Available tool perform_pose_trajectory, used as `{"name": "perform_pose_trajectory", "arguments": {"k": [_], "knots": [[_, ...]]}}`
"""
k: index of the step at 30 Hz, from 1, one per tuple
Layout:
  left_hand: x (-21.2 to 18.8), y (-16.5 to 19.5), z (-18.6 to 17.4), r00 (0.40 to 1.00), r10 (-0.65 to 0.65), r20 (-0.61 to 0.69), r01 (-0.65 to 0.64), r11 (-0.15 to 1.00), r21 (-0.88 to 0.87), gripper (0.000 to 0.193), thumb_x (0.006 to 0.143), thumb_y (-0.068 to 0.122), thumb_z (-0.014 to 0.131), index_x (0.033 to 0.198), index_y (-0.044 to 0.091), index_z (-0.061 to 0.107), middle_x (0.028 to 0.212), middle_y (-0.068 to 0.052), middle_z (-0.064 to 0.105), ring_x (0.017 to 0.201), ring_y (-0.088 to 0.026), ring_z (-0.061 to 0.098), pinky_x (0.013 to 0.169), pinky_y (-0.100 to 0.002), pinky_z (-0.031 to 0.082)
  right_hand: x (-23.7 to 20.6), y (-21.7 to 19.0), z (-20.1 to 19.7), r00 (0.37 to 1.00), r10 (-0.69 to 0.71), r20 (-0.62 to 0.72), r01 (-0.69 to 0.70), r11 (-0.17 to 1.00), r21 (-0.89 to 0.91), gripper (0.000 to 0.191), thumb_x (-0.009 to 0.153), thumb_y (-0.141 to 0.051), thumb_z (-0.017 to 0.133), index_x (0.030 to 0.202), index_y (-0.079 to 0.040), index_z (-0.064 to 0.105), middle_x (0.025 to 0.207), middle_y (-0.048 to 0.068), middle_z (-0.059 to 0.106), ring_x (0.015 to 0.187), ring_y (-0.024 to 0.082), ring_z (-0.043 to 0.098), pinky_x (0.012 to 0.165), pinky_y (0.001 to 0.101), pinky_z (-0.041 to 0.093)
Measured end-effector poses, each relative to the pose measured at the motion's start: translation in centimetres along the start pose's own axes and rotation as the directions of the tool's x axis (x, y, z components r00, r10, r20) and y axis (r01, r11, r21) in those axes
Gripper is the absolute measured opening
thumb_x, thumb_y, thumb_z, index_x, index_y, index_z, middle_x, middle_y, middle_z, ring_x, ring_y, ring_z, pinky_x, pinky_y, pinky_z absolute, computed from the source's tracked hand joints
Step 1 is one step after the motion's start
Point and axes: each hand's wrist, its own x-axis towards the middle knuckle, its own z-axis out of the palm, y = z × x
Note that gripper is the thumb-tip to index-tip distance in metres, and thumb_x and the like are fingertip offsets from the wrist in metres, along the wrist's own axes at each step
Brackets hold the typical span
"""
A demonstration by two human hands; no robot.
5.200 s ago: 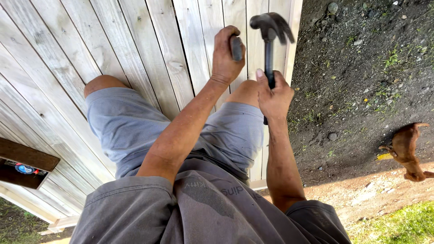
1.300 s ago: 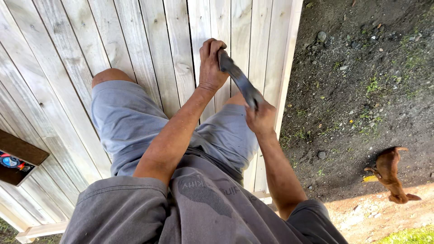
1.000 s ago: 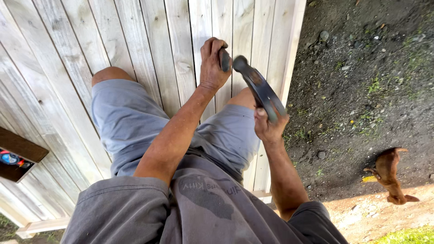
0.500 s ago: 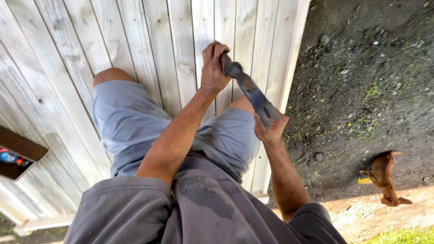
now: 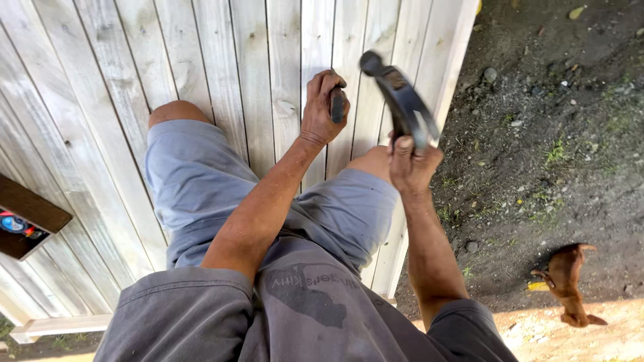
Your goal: The person sits on a wooden plank structure outdoors and hammers nails into the planks, holding nails in one hand while striking with a claw hammer. They take nails from a wooden toolbox tray beside them and hammer along different planks of the structure.
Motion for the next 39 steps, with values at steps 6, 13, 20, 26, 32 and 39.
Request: {"name": "perform_pose_trajectory", "arguments": {"k": [6,13,20,26,32,39], "knots": [[0.5,0.0,-0.4,1.0,0.016,-0.002,-0.016,1.0,0.008,0.032,0.086,0.001,0.068,0.115,0.008,0.057,0.126,-0.016,0.055,0.121,-0.039,0.052,0.104,-0.045,0.047,6.0,4.7,5.6,0.988,-0.147,-0.053,0.154,0.968,0.198,0.059,0.102,-0.059,0.052,0.108,-0.002,0.067,0.085,0.006,0.063,0.065,0.013,0.057,0.053,0.0315,0.044],[1.0,0.2,-1.0,1.0,-0.003,0.009,0.003,0.999,-0.044,0.034,0.085,0.003,0.068,0.116,0.008,0.055,0.125,-0.018,0.054,0.121,-0.041,0.052,0.103,-0.047,0.046,11.9,3.1,9.7,0.993,0.078,0.093,-0.032,0.905,-0.424,0.042,0.111,-0.037,0.06,0.091,-0.001,0.068,0.064,0.019,0.058,0.054,0.025,0.056,0.057,0.0397,0.046],[1.1,0.1,-1.2,0.998,-0.058,0.034,0.059,0.998,-0.031,0.036,0.084,0.003,0.069,0.118,0.009,0.057,0.126,-0.018,0.054,0.119,-0.041,0.053,0.103,-0.046,0.047,8.9,3.7,7.9,0.975,-0.209,-0.069,0.219,0.953,0.21,0.036,0.106,-0.032,0.063,0.101,0.003,0.066,0.076,0.026,0.058,0.061,0.033,0.056,0.057,0.0403,0.045],[0.6,-0.3,-1.5,1.0,0.011,0.009,-0.011,1.0,0.009,0.033,0.085,0.003,0.069,0.113,0.009,0.055,0.125,-0.015,0.054,0.119,-0.039,0.053,0.1,-0.045,0.049,12.3,4.2,9.6,0.982,0.11,0.151,0.009,0.78,-0.625,0.047,0.109,-0.044,0.063,0.088,-0.002,0.067,0.072,0.024,0.067,0.07,0.046,0.064,0.059,0.0492,0.048],[0.5,0.1,-1.5,1.0,-0.026,-0.007,0.026,0.999,-0.03,0.027,0.089,0.003,0.067,0.114,0.008,0.058,0.126,-0.015,0.055,0.119,-0.039,0.055,0.098,-0.044,0.052,10.6,-0.1,7.3,0.972,-0.23,0.04,0.227,0.888,-0.401,0.04,0.109,-0.039,0.055,0.102,-0.001,0.067,0.073,0.022,0.066,0.066,0.041,0.067,0.059,0.0457,0.051],[0.8,0.1,-1.7,0.999,-0.042,0.004,0.042,0.998,-0.036,0.034,0.086,0.006,0.07,0.117,0.009,0.056,0.125,-0.016,0.054,0.116,-0.04,0.055,0.098,-0.045,0.05,12.3,2.4,9.9,0.97,0.056,0.237,0.1,0.796,-0.597,0.05,0.107,-0.047,0.062,0.086,-0.001,0.062,0.073,0.025,0.066,0.071,0.048,0.065,0.059,0.0529,0.051]]}}
